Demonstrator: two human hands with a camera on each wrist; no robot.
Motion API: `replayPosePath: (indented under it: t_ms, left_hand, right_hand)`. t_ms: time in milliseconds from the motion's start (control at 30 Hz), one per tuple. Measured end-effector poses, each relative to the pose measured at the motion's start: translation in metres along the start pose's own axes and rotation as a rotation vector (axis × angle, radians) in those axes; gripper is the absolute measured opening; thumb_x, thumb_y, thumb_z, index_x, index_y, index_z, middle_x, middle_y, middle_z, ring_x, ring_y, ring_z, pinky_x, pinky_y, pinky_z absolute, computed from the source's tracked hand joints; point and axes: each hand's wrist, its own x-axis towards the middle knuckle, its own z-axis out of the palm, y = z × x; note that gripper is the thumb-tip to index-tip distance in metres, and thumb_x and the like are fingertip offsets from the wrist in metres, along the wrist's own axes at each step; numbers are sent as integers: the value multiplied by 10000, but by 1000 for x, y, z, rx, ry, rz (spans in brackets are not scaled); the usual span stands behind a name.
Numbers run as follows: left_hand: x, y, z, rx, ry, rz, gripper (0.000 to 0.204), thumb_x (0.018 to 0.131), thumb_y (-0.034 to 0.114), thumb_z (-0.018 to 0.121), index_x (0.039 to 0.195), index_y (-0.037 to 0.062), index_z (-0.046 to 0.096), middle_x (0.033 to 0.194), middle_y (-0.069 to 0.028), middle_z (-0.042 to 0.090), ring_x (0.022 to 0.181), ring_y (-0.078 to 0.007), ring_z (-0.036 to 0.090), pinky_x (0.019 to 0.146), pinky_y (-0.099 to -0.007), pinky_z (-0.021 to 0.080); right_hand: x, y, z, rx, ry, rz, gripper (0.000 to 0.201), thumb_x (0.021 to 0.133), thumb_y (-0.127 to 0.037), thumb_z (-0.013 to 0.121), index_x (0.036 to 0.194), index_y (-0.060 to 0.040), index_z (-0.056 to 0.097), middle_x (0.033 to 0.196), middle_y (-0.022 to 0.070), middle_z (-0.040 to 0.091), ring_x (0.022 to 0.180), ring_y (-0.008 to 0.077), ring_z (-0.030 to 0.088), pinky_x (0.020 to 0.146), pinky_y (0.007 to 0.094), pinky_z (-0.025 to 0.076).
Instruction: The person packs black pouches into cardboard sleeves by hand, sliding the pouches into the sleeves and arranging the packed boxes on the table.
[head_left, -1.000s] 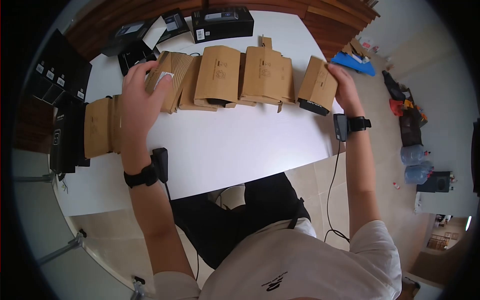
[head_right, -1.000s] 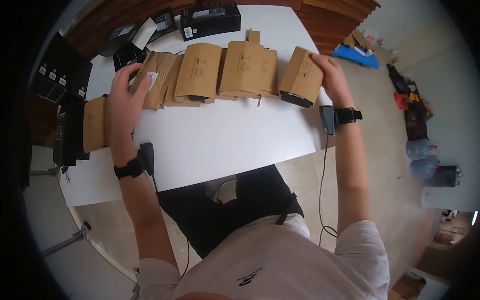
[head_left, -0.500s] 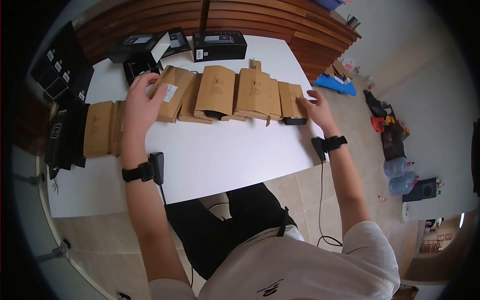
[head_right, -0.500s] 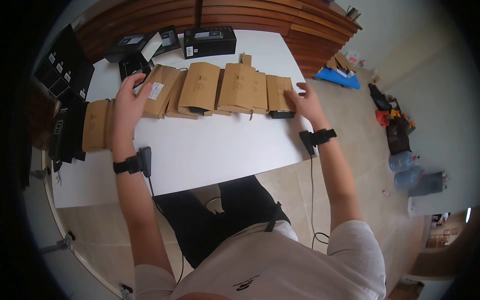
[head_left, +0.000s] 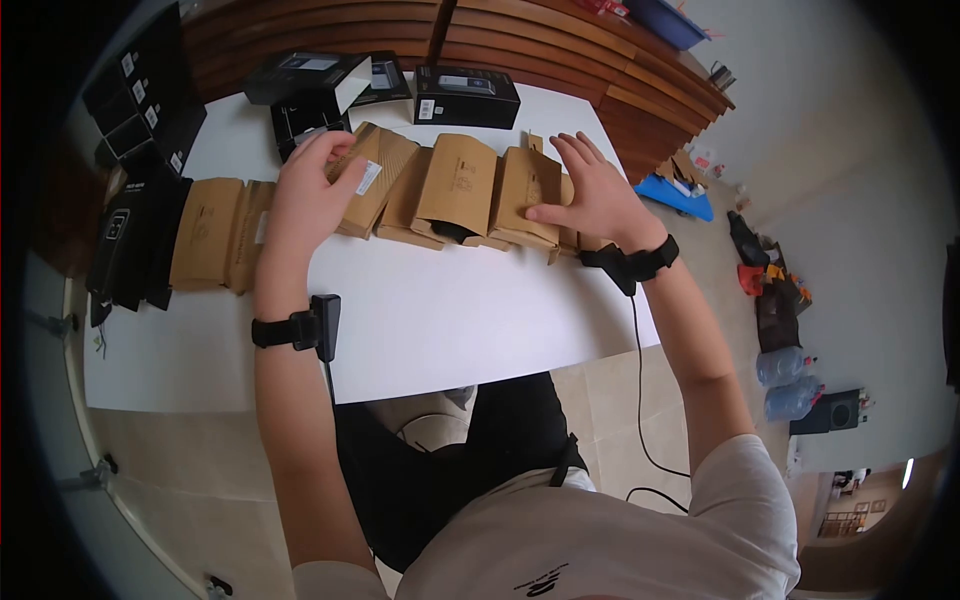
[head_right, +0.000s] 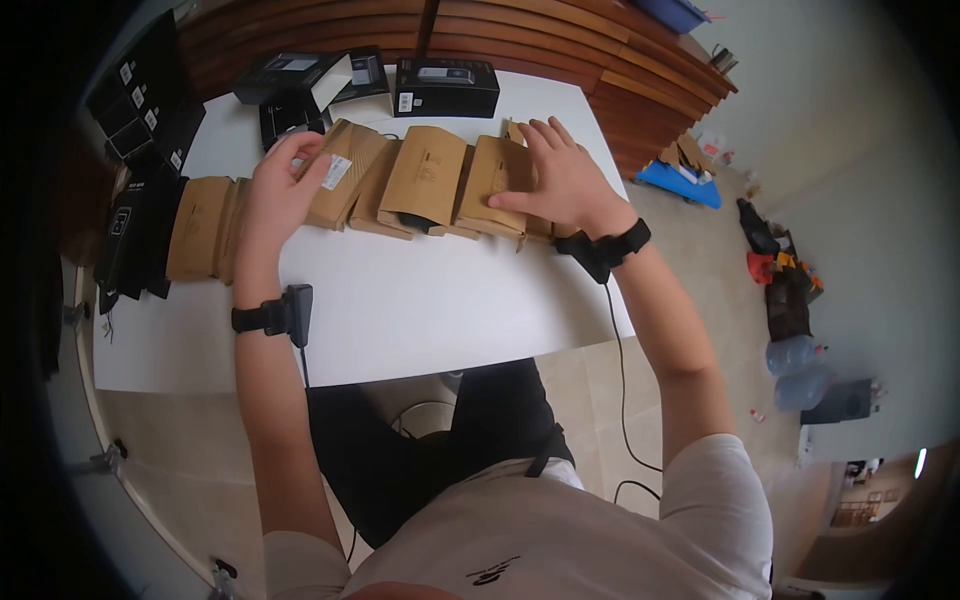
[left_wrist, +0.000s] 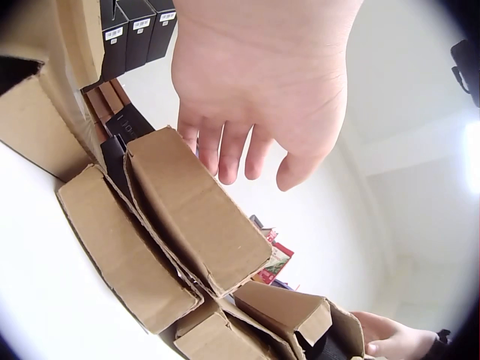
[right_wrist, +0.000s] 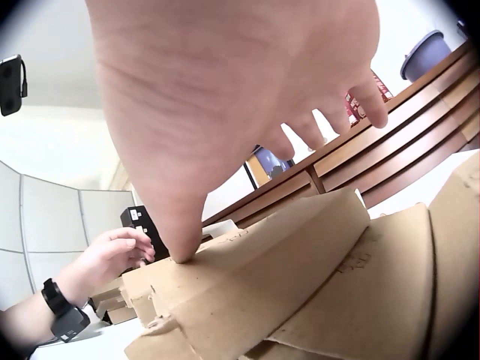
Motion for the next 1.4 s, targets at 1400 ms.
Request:
replayPosePath:
  t_ms: [1400]
  left_hand:
    - [0, -5, -1, 25, -3, 45, 273, 887, 192, 659, 1095, 17, 636, 913, -78, 649, 796, -172, 603, 717, -283, 510]
  right_hand:
    - [-5, 25, 17, 1010, -210, 628, 706, 818, -398, 759, 1217, 140, 535, 1077, 162, 647, 954, 184, 641, 822, 266, 503]
